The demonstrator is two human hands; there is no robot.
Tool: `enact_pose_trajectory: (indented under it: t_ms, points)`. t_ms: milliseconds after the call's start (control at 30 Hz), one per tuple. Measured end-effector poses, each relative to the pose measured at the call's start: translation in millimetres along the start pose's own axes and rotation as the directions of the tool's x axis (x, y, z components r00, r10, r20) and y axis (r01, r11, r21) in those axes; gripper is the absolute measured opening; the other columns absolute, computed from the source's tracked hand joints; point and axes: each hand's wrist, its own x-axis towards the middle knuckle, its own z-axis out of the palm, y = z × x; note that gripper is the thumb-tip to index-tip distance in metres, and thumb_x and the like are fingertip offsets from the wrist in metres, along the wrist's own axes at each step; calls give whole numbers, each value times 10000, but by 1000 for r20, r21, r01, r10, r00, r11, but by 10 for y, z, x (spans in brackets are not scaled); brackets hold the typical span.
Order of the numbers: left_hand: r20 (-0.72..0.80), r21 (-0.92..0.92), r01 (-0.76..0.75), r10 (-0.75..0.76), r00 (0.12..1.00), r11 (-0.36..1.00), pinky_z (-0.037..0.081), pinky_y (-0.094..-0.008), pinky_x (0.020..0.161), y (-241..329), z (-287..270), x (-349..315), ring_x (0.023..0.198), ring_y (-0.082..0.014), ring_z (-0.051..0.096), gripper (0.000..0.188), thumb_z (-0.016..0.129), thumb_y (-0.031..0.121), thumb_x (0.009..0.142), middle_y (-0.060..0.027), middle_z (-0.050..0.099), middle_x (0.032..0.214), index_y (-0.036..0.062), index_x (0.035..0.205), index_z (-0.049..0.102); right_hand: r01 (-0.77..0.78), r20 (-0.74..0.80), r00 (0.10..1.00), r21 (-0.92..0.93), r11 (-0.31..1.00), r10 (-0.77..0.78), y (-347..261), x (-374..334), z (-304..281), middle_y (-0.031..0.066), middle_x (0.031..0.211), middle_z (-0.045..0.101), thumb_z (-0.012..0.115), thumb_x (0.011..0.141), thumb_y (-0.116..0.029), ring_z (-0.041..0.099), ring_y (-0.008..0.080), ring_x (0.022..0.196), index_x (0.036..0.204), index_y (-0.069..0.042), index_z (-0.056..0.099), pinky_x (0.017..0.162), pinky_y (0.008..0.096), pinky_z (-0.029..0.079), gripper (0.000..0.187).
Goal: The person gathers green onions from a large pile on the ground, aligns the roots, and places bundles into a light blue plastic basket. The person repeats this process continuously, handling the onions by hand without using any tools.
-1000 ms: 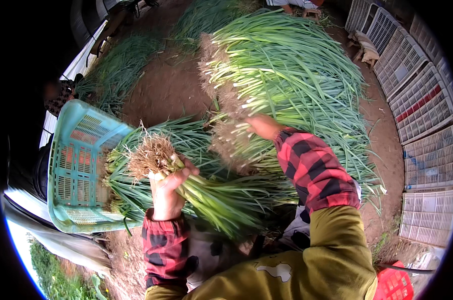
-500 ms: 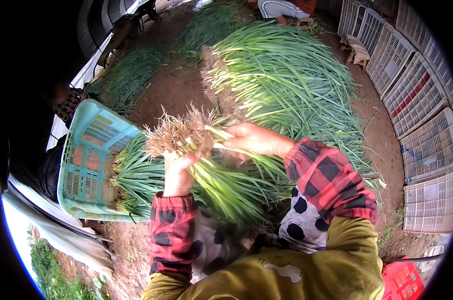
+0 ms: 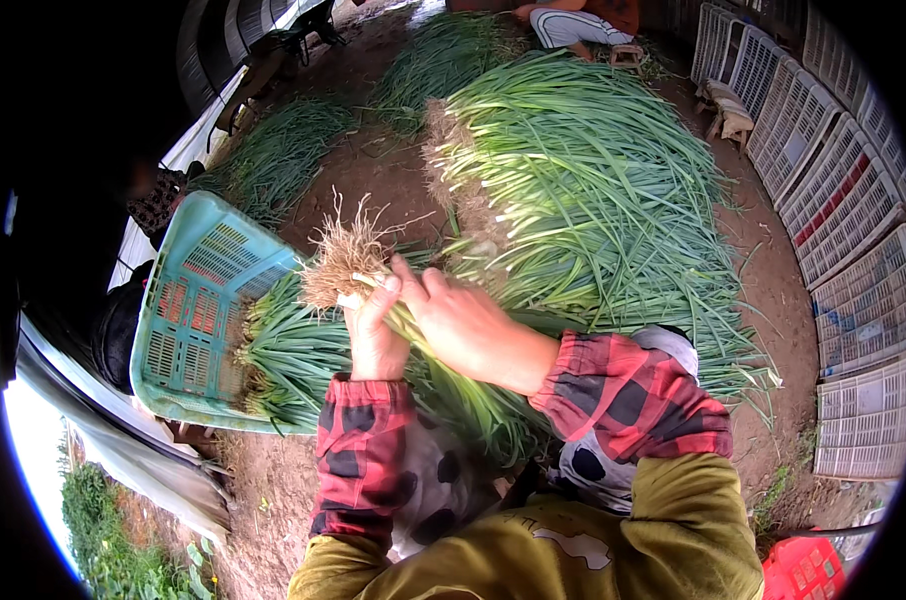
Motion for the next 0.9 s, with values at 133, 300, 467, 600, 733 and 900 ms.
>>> enact_pose_trajectory:
  t_ms: [133, 300, 467, 600, 733, 900]
  points:
    - [47, -102, 123, -118, 992, 987, 526, -354, 814, 83, -188, 45, 891, -212, 614, 508, 690, -13, 733, -83, 607, 991, 25, 1199, 492, 168, -80, 983, 57, 984, -164, 107, -56, -78, 290, 1283, 441, 683, 804, -394, 460, 393, 1194, 1420, 68, 249, 938, 447, 458, 884]
    - [85, 19, 145, -146, 986, 989, 519, -408, 834, -52, -149, -9, 898, -250, 611, 526, 718, 116, 745, -92, 610, 970, 34, 1211, 489, -78, 125, 992, 746, 661, -24, 328, -12, 463, 205, 1052, 621, 825, 614, -329, 625, 290, 942, 1200, 64, 486, 818, 360, 494, 783]
    - [386, 127, 125, -165, 908, 984, 390, -402, 1037, 145, 66, -92, 1205, -312, 502, 963, 860, 256, 645, -207, 472, 1347, -25, 1396, 327, -172, 258, 963, 809, 562, -76, 474, -3, 410, 109, 772, 669, 735, 595, -115, 634, 196, 726, 878, 14, 650, 664, 327, 491, 322]
    - [602, 186, 228, -294, 742, 956, 226, -429, 1124, 82, -221, 35, 1372, -338, 255, 1014, 815, 300, 634, -231, 241, 1487, -45, 1424, 281, -295, 434, 834, 872, 390, -340, 398, -24, 290, 123, 887, 683, 779, 628, -110, 635, 204, 819, 973, 23, 657, 756, 317, 493, 389]
    - [365, 151, 329, -362, 858, 932, 471, -391, 916, 138, -243, -134, 1042, -302, 591, 541, 691, 121, 700, -214, 599, 1135, -62, 1184, 531, -382, 492, 827, 846, 372, -272, 467, 34, 441, 120, 1018, 657, 806, 690, -300, 606, 229, 931, 1080, 21, 621, 845, 326, 459, 538]
    - [154, 200, 249, -281, 947, 948, 486, -405, 797, 198, -315, -6, 837, -250, 567, 439, 689, 69, 672, -108, 569, 880, 6, 1071, 516, -213, 410, 825, 863, 458, -389, 1074, 551, 807, 152, 1095, 633, 595, 843, -595, 569, 223, 1029, 1195, 46, 569, 919, 352, 421, 732]
